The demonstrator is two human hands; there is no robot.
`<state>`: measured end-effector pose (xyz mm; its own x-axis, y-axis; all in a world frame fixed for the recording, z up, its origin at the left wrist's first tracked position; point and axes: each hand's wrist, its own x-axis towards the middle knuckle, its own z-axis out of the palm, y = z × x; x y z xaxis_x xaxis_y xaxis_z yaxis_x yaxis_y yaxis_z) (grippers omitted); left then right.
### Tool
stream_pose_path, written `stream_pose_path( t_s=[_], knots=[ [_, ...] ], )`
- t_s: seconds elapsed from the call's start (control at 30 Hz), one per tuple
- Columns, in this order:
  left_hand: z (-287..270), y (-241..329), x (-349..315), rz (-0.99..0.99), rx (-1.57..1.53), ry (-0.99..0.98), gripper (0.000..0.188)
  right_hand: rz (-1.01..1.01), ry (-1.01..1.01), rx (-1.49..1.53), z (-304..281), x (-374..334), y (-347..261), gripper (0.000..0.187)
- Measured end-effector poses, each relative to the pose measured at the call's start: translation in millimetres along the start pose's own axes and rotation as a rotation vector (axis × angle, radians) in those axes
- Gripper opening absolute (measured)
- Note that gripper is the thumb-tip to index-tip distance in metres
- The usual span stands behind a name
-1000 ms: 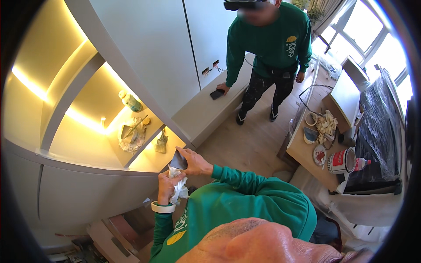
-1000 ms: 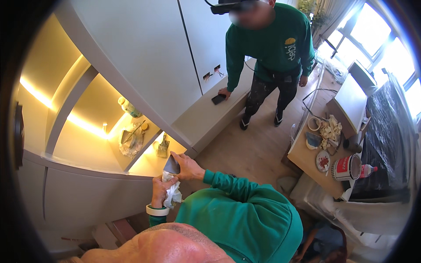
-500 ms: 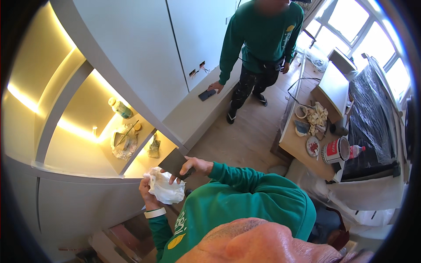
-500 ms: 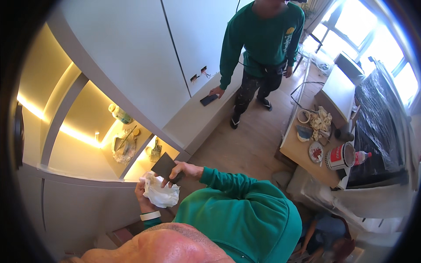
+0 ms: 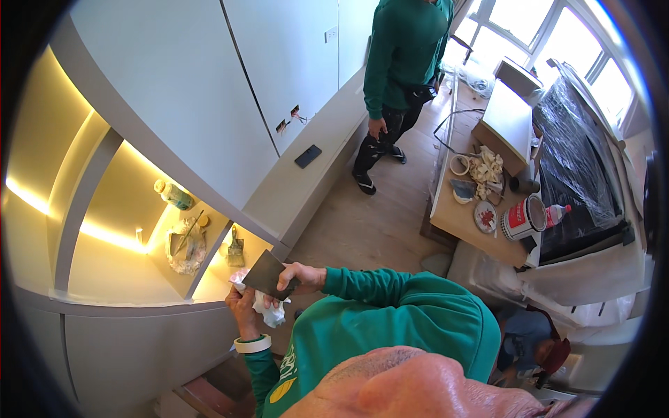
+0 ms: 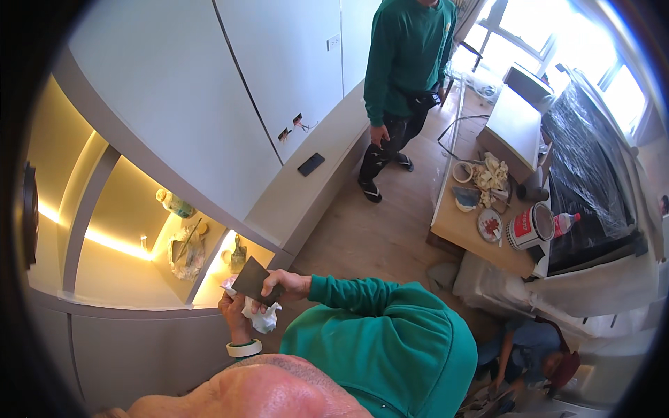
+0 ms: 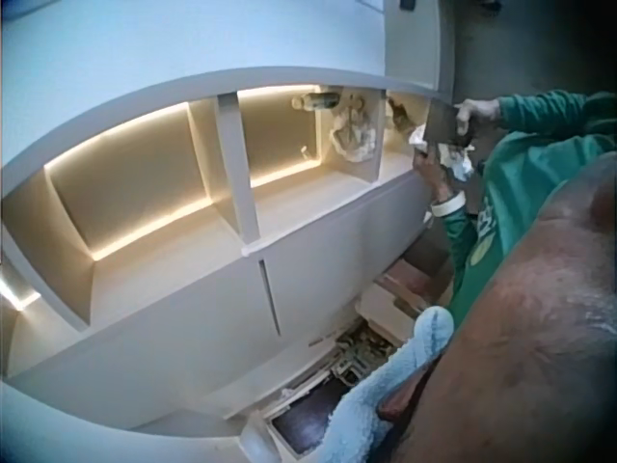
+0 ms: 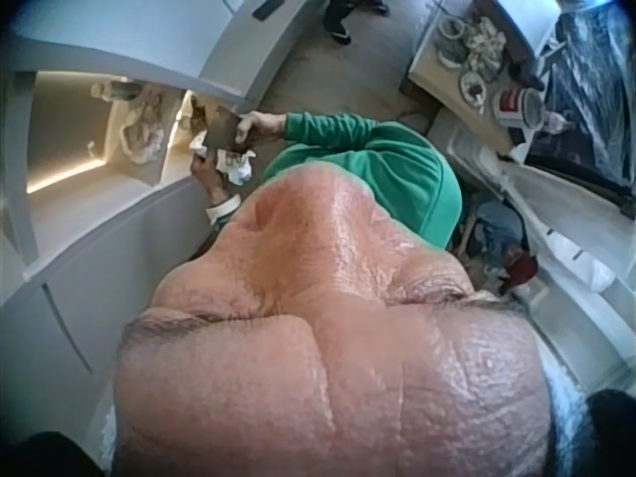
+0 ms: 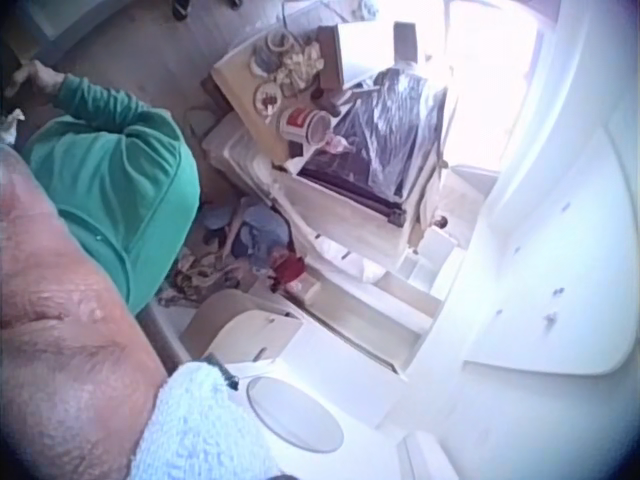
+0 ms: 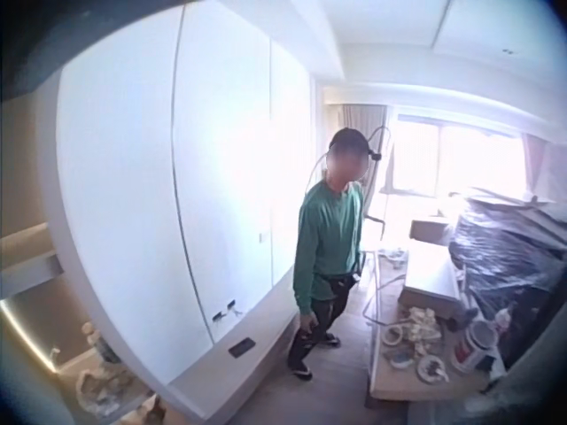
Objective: The person applies a liquid from a bottle to a cloth and uses it to wipe and polish the surfaces and edges of white cabinetry in a workshop setting, occasionally using a small square tool to smooth the finish.
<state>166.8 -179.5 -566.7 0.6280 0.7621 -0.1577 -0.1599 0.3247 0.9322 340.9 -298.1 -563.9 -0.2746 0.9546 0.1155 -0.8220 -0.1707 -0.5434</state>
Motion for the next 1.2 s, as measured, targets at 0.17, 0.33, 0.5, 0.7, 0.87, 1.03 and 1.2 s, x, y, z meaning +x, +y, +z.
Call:
stream_pose_path(
  t_s=[0.17, 0.33, 0.5, 0.7, 0.87, 1.03, 1.2],
  knots=[
    [-12, -2, 2, -0.025, 0.044, 0.042, 0.014, -0.031, 0.069, 0.058, 17, -5, -6, 0.051],
    [-12, 33, -8, -0.171, -0.186, 0.061, 0.044, -0.034, 0.244, -0.009, 27, -28, -29, 0.046],
    [-59, -31, 5, -0.269, -0.552, -0.009, 0.053, -0.017, 0.419, -0.152, 12, -27, -33, 0.036],
    [-45, -37, 6, -0.317, -0.603, -0.020, 0.059, 0.093, 0.567, -0.432, 0, -25, -21, 0.030],
    [-24, -10, -11, -0.329, -0.545, -0.164, 0.062, 0.116, 0.500, -0.688, 0, -23, -21, 0.032],
    [-32, -16, -13, -0.300, -0.218, -0.305, 0.046, 0.110, 0.531, -1.127, 7, -21, -20, 0.034],
    [4, -9, -18, -0.229, 0.240, -0.173, 0.019, 0.132, 0.580, -1.160, 11, -21, -3, 0.032]
  ],
)
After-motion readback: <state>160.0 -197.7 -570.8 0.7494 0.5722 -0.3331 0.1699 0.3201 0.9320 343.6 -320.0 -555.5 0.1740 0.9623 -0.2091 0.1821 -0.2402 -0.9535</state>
